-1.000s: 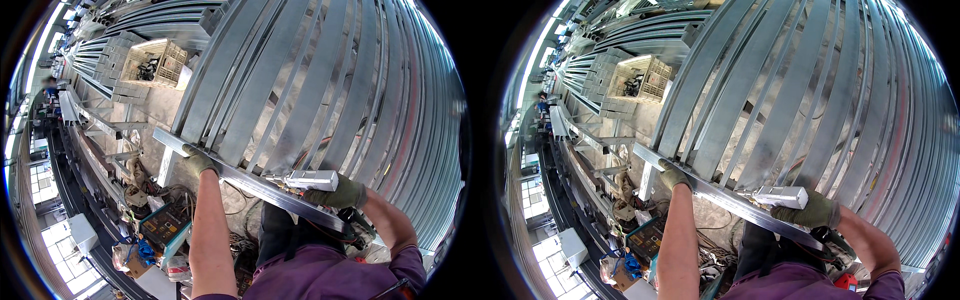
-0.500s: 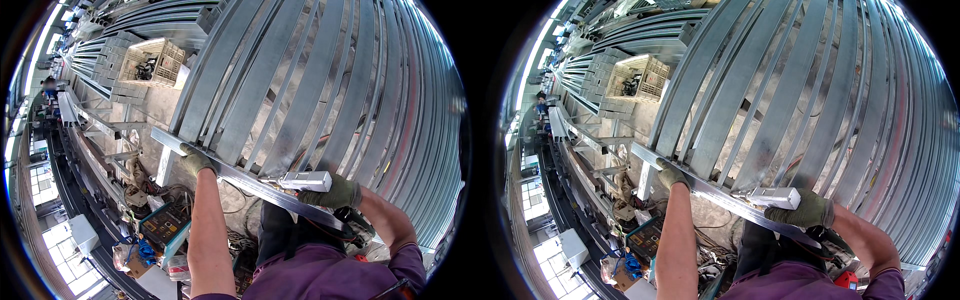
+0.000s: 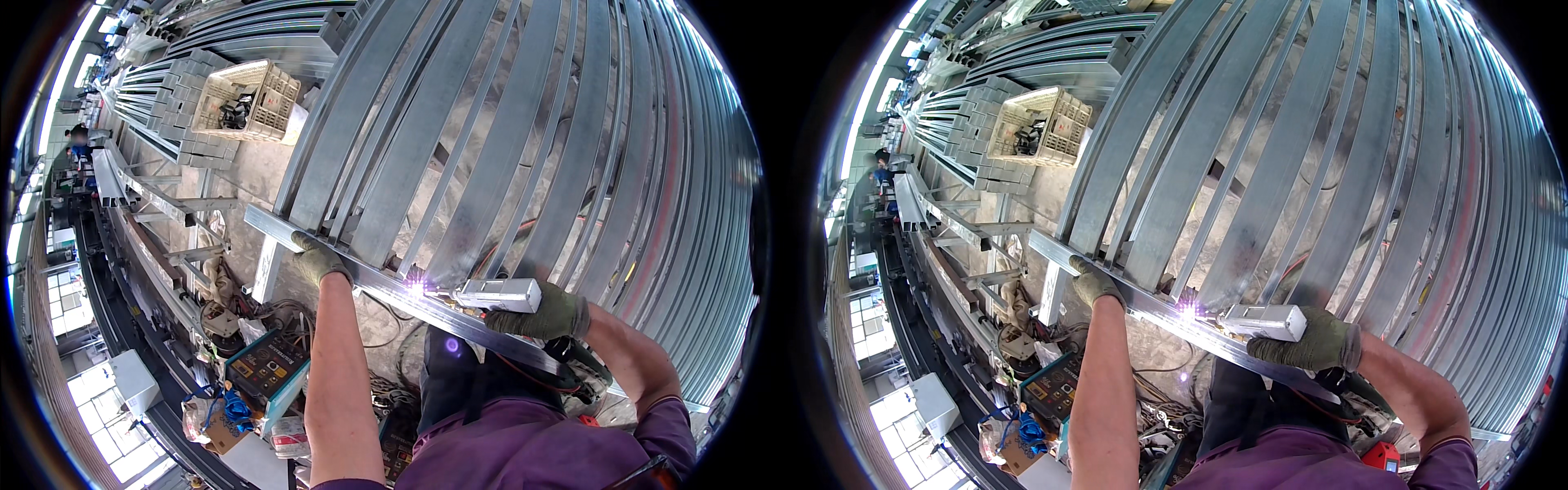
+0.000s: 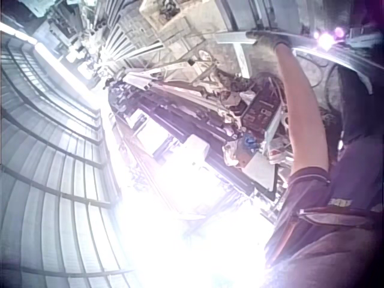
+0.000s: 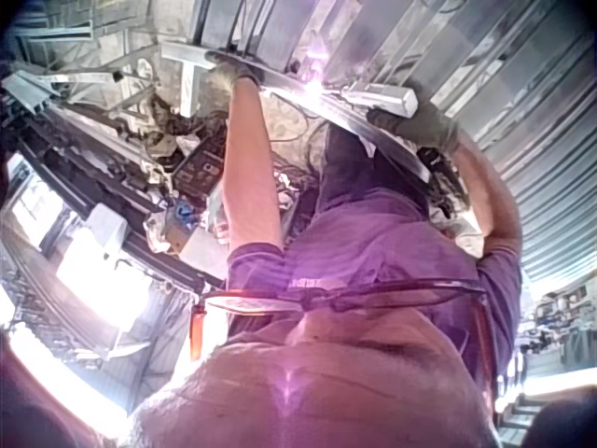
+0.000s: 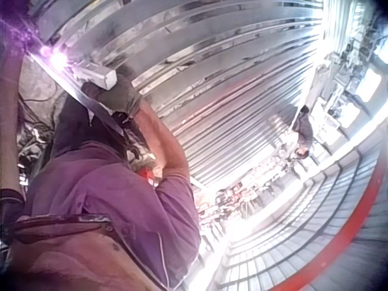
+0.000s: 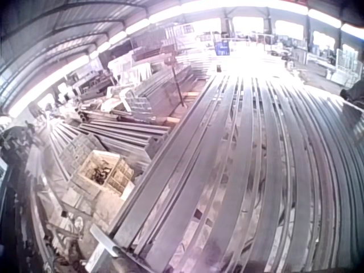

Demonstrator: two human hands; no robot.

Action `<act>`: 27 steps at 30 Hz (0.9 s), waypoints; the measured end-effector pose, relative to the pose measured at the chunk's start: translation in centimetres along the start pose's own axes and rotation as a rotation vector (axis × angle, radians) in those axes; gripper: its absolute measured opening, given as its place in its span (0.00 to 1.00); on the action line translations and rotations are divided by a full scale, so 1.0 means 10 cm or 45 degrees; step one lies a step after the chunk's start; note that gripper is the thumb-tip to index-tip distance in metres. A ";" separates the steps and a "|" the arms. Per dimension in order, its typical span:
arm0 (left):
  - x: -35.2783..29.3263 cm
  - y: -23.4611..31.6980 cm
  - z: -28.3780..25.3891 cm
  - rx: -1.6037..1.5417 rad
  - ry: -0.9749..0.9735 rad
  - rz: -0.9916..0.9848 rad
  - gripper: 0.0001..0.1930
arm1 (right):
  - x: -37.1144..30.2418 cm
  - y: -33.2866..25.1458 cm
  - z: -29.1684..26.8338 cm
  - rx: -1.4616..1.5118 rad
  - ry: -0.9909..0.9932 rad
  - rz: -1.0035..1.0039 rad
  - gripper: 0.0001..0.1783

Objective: The person welds a metal frame using a handheld welding torch. They hold the frame with one hand and guide the torch along the seams with the other, creating sparks as they work.

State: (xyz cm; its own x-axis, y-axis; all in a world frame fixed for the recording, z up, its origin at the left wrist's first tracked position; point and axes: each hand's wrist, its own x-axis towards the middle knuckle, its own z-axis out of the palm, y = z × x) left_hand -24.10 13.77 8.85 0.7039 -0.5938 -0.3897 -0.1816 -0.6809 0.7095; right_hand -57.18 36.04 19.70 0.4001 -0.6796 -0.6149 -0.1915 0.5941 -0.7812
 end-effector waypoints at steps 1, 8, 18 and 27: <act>-0.02 0.02 0.00 -0.002 -0.004 -0.002 0.37 | 0.00 -0.01 0.00 0.002 0.000 -0.017 0.33; 0.04 -0.04 0.00 -0.247 -0.100 -0.054 0.35 | -0.03 -0.06 -0.01 -0.009 -0.014 0.002 0.32; 0.24 -0.14 0.02 0.032 0.018 0.045 0.38 | -0.04 0.02 0.01 0.067 0.002 -0.009 0.32; 0.19 -0.13 0.03 -0.123 0.058 0.015 0.42 | -0.05 0.09 0.01 0.069 -0.002 -0.017 0.32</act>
State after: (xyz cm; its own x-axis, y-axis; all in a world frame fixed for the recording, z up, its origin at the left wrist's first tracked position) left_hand -22.75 13.42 6.96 0.7331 -0.5800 -0.3552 -0.1245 -0.6279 0.7683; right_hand -57.47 36.92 19.33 0.4035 -0.6869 -0.6045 -0.1373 0.6077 -0.7822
